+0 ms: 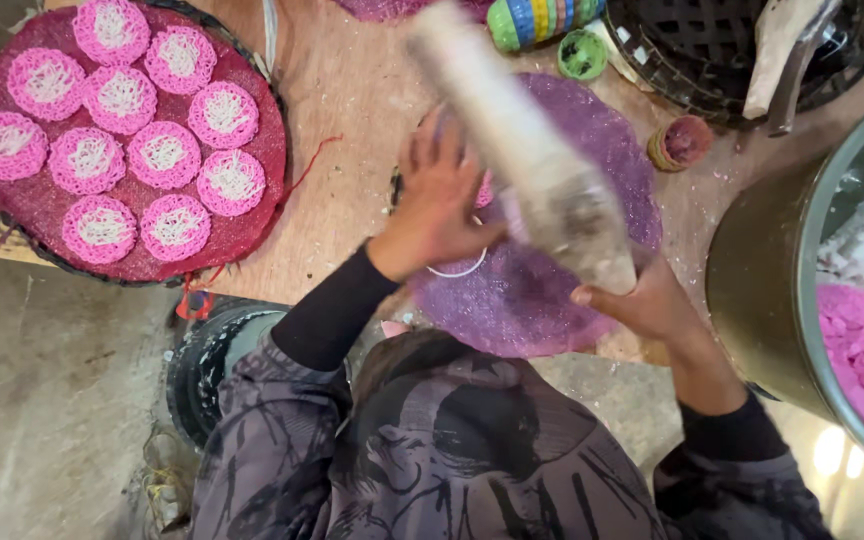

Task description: The person fills a cylindrical mold with pink paste using a wooden spreader and presses it onto a purple base while another person works with paste nearby.

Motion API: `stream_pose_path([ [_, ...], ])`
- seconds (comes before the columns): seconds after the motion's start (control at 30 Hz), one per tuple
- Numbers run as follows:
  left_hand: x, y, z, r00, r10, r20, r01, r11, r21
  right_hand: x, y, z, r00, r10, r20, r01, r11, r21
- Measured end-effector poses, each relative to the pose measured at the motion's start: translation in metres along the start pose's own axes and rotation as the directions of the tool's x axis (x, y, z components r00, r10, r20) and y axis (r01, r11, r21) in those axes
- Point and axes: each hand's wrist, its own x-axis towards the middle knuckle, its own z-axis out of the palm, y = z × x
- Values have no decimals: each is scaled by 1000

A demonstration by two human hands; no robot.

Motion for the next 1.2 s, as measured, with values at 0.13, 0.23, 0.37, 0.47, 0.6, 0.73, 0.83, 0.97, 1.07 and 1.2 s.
stream_pose_path([
  [0.13,-4,19,-1,984,175,35,-158,944,-289,9,-66,-12,893,-444,78,426,774,-468],
  [0.23,-6,30,-11,969,232,89,-204,946,-252,43,-96,-22,643,-765,-33,532,477,-699],
  [0.37,2,55,-23,935,334,117,-305,928,-215,104,-110,-19,514,-808,-286,631,583,-512],
  [0.47,10,68,-41,979,200,44,-205,948,244,127,-125,2,881,-371,-293,428,890,159],
  [0.6,12,74,-65,948,311,-68,-275,907,318,95,-160,16,992,-67,-109,87,977,195],
  [0.73,-10,85,-73,963,237,127,-256,952,168,31,-171,32,892,-447,-70,450,893,34],
  [0.83,-12,84,-75,917,33,399,-107,980,166,5,-173,34,832,-555,-25,552,831,-64],
  [0.97,-10,73,-72,812,-41,582,-18,995,95,-10,-180,26,726,-687,43,685,716,-130],
  [1.07,-4,63,-69,800,238,551,-47,940,-338,-23,-183,9,776,-619,122,626,731,-271],
  [1.2,0,55,-68,844,288,452,-70,896,-439,-42,-164,-8,882,-466,65,471,876,-106],
])
